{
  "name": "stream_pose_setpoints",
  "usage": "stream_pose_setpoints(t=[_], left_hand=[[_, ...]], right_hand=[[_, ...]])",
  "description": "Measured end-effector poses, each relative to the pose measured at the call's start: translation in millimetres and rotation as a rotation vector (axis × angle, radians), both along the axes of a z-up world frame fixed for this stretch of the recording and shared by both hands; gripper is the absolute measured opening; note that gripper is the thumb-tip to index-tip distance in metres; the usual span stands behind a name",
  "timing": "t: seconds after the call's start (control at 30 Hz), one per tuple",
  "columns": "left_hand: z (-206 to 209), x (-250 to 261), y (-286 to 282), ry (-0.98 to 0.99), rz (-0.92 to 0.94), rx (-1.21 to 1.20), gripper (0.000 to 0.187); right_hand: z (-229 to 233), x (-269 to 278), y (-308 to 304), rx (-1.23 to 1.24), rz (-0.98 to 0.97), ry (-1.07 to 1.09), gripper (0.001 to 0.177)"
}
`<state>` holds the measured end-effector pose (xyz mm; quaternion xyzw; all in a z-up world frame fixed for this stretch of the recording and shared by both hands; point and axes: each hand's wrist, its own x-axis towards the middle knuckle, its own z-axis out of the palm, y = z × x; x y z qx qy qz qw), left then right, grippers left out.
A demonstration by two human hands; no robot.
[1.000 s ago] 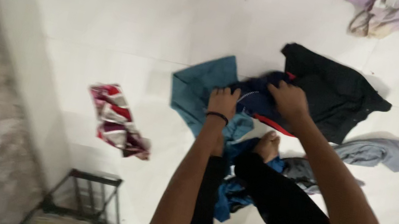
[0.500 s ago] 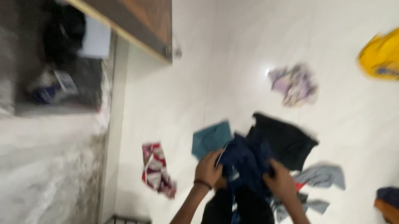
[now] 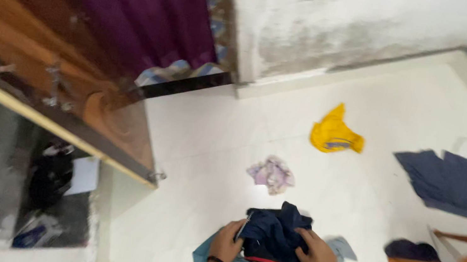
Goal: The person picks up clothing items from the floor by hand and places them on a pile on the bed.
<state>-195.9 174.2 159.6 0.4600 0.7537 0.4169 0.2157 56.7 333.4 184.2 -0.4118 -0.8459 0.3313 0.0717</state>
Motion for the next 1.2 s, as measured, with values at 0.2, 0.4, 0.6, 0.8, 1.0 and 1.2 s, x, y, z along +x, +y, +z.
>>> stream_pose_setpoints(t=[0.2, 0.4, 0.6, 0.8, 1.0, 1.2], left_hand=[[41, -5, 46, -0.089, -0.182, -0.005, 0.046], [72, -27, 110, 0.032, -0.629, 0.158, 0.050], [112, 9, 150, 0.000, -0.914, 0.095, 0.048], [97, 98, 139, -0.172, -1.158, -0.024, 0.045], [57, 185, 129, -0.147, -1.428, 0.091, 0.046], [38, 285, 116, -0.220, -1.538, 0.025, 0.047]], right_hand=[[64, 19, -12, 0.169, -0.178, 0.111, 0.048], [93, 28, -49, 0.202, -0.522, 0.019, 0.043], [108, 51, -97, 0.210, -0.828, -0.026, 0.041], [107, 102, -173, 0.225, -1.146, -0.058, 0.040], [90, 164, -239, 0.303, -1.359, -0.009, 0.041], [101, 228, -284, 0.188, -1.543, -0.017, 0.041]])
